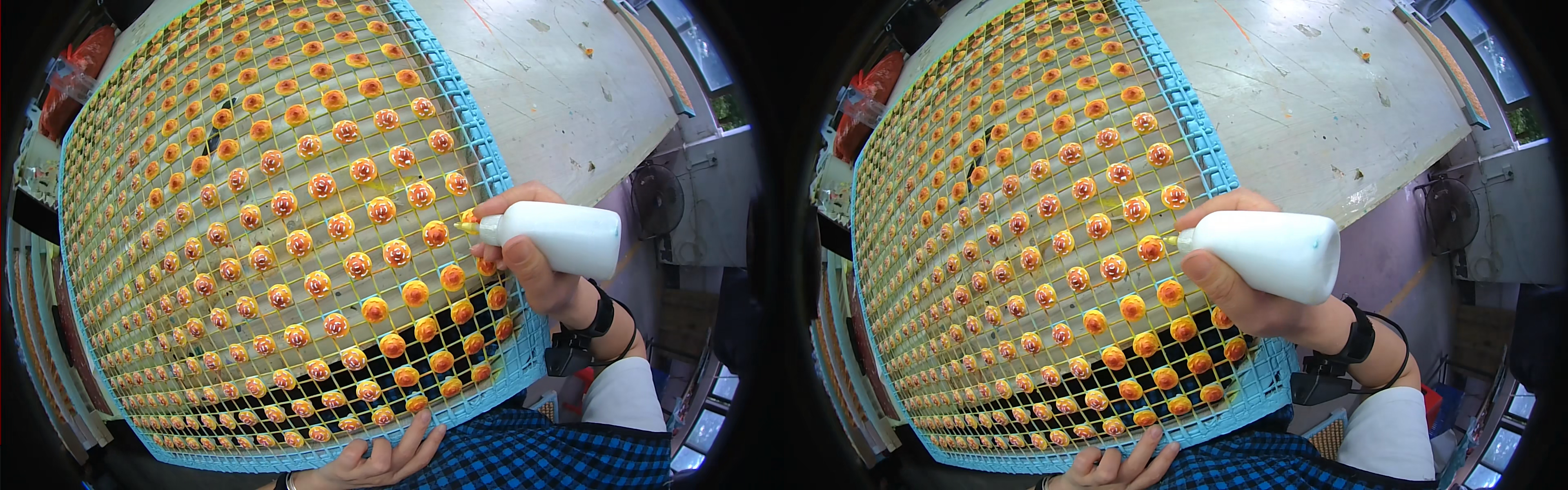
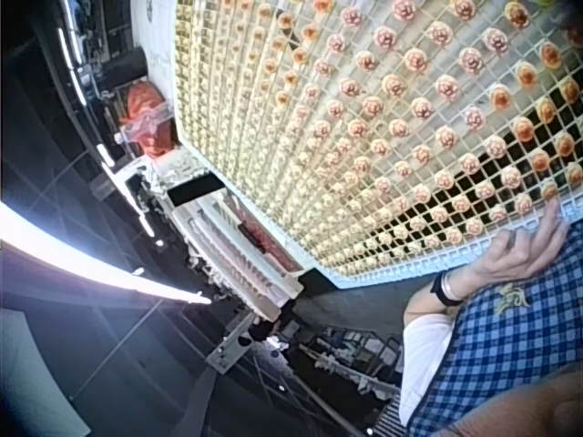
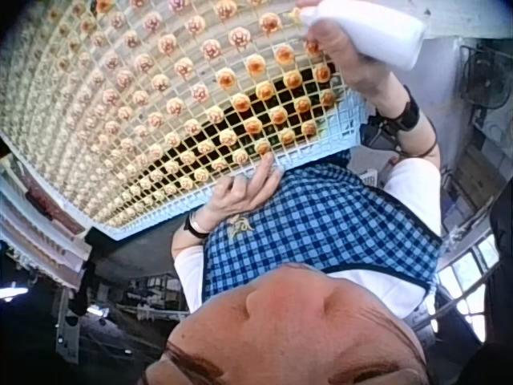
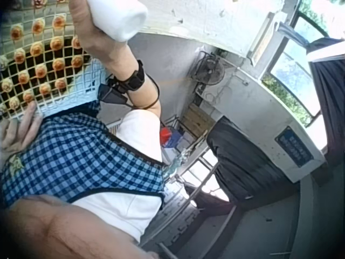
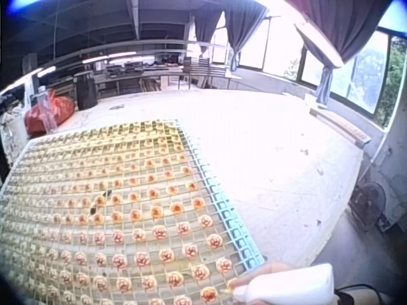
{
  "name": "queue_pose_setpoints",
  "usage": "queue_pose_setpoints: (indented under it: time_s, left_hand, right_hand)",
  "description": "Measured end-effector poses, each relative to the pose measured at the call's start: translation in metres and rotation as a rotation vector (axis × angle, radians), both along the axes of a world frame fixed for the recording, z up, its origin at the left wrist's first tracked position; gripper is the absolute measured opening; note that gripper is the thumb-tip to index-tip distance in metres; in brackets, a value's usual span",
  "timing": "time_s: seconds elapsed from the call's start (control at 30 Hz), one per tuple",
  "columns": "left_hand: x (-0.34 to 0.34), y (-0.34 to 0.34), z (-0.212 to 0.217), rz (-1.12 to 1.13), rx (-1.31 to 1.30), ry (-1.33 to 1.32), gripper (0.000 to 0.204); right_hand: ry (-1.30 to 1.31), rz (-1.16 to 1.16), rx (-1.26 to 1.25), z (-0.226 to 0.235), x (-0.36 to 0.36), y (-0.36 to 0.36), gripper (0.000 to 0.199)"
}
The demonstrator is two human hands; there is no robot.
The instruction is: Apply glue to small decorative items arranged on a grid.
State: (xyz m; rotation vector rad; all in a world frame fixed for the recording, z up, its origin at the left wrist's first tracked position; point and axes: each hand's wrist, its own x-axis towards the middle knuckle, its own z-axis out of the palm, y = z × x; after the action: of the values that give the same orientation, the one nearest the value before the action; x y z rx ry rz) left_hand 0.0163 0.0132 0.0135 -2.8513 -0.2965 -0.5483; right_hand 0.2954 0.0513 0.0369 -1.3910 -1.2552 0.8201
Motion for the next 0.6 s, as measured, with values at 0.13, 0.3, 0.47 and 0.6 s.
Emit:
queue_pose_setpoints:
  time_s: [0.13, 0.3, 0.47, 0.6]
  left_hand:
    - [0.000, 0.000, 0.000, -0.009, 0.007, 0.006, 0.025]
    - [-0.001, 0.002, -0.001, -0.022, 0.027, 0.005, 0.026]
    - [-0.011, -0.001, 0.008, -0.091, -0.065, 0.220, 0.034]
    - [0.000, -0.002, -0.002, 0.015, -0.014, -0.022, 0.025]
  right_hand:
    - [0.029, 0.002, -0.027, 0.002, -0.003, 0.001, 0.020]
    - [0.025, -0.009, -0.020, 0.001, -0.002, 0.000, 0.019]
    - [0.020, -0.012, -0.001, 0.000, -0.001, 0.000, 0.020]
    - [0.039, 0.020, 0.006, 0.000, -0.002, 0.000, 0.020]
